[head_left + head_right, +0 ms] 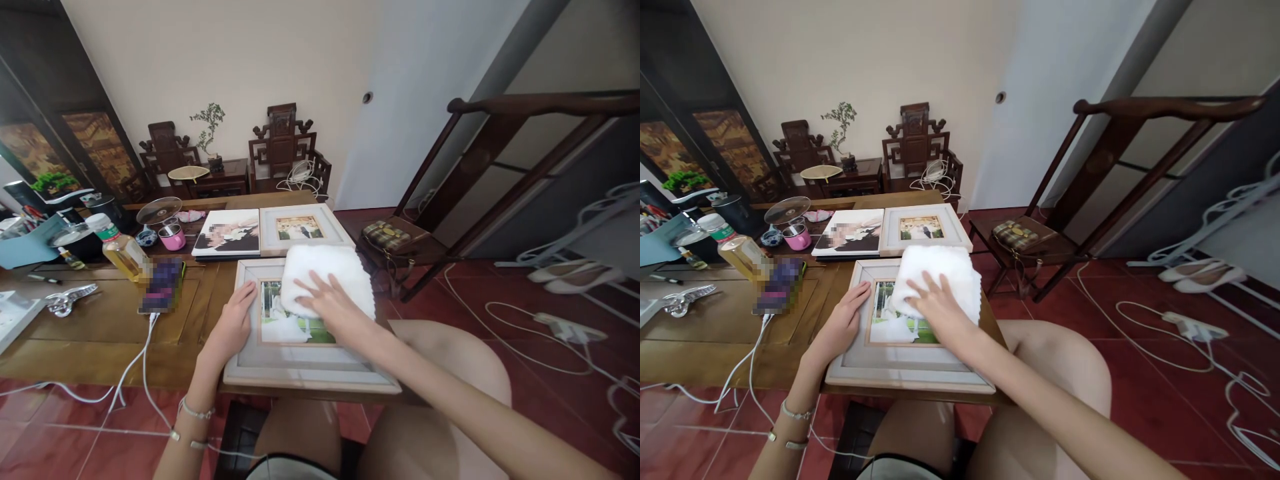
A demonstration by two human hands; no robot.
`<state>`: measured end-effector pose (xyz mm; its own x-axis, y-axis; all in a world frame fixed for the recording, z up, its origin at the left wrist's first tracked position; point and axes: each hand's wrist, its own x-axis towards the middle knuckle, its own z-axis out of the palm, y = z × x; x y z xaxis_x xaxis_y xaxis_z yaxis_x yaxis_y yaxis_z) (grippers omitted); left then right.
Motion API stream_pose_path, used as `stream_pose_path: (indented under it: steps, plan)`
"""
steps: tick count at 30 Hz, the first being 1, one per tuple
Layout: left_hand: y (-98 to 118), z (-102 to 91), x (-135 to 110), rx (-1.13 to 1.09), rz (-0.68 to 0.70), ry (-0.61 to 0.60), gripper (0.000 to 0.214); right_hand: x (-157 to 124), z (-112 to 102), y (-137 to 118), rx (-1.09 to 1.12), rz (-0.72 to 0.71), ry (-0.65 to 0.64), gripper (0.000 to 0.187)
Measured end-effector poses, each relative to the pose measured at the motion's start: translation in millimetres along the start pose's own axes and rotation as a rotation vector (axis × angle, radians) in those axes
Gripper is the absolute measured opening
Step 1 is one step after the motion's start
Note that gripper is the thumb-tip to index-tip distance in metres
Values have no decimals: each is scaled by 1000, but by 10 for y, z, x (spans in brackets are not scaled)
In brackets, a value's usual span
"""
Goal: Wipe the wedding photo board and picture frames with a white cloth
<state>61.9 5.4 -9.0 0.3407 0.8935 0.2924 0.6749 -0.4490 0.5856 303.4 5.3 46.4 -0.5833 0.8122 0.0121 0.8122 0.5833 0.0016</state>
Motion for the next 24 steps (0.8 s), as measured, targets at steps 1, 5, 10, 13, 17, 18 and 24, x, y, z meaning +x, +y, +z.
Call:
stream_pose_path:
  steps: [1,5,10,13,17,18,24]
  plan:
    - [-4,7,-1,-1,6,9,59,-117,-23,-88,40,-24,-24,70]
    - [-11,27,-5,1,18,21,58,-636,-18,-425,151,-121,-70,57]
    - [6,24,-7,17,-10,12,57,-981,68,-726,157,-208,-8,49]
    - [11,20,-8,19,2,14,58,-936,46,-763,204,-211,10,57]
    - [4,11,-7,16,16,16,58,-643,47,-563,222,-149,20,67]
    - [4,5,-5,13,19,15,58,-538,60,-474,203,-135,29,69]
    - [31,-41,2,18,11,-18,58,172,120,76,-37,-19,151,70]
